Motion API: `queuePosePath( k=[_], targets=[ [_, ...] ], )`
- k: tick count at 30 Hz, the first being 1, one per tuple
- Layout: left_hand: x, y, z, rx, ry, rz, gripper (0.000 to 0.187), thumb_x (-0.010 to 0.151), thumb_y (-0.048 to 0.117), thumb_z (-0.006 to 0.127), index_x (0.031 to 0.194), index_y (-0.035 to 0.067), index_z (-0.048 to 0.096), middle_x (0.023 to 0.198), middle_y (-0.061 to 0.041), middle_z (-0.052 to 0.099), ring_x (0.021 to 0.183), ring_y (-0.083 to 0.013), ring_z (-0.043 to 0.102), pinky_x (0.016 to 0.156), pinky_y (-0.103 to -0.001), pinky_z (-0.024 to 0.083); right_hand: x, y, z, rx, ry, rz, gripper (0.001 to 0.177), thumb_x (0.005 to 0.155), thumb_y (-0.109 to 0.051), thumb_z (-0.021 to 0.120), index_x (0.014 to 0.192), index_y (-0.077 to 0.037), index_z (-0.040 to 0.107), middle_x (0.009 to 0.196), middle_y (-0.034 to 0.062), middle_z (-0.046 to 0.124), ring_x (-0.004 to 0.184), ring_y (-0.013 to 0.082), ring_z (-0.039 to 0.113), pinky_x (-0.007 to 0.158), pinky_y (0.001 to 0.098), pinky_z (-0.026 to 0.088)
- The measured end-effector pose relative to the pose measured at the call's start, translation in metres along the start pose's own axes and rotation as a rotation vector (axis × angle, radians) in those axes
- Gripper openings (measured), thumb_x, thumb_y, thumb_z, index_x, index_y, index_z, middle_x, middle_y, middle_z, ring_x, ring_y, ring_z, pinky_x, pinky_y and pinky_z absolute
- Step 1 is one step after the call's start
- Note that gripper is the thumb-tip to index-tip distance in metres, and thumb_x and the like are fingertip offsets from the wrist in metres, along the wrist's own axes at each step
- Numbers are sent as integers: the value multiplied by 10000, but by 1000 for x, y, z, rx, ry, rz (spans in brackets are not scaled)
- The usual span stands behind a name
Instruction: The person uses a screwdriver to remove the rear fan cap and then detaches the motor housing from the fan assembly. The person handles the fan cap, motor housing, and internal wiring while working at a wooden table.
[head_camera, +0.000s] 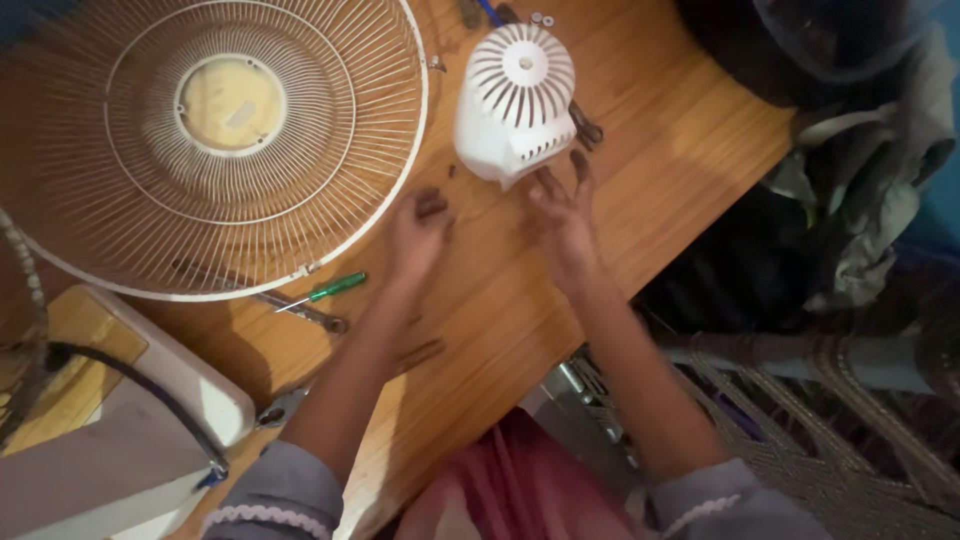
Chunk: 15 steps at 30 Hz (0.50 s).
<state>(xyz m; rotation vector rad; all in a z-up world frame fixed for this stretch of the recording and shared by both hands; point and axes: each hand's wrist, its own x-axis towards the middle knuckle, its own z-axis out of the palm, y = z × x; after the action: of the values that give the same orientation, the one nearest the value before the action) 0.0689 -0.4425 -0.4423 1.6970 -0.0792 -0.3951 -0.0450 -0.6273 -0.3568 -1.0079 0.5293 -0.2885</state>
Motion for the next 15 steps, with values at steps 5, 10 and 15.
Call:
queuePosePath(
  k=[5,10,15],
  targets=[
    [-29,16,-7,98,-27,312,353,872,36,689,1215,12,609,1051,-93,682,867,-165,683,758,-291,589,50,-22,-7,470,-132,50,411,1027,-277,627,1392,-184,463,1424,58,532,1297,291,540,1072,559,437],
    [-32,39,-11,257,-20,435,320,871,18,699,1183,34,630,1002,-116,673,840,-196,689,744,-306,576,77,-93,-14,930,-324,135,313,1085,-213,508,1370,-87,540,1336,76,521,1177,220,533,1074,579,473],
    [-40,53,-17,303,-84,513,290,899,-5,671,1182,38,620,1041,-141,654,872,-242,703,752,-322,566,59,-177,-40,543,-467,-229,386,1147,-307,470,1492,-135,471,1471,49,477,1391,251,467,1209,511,383]
  ],
)
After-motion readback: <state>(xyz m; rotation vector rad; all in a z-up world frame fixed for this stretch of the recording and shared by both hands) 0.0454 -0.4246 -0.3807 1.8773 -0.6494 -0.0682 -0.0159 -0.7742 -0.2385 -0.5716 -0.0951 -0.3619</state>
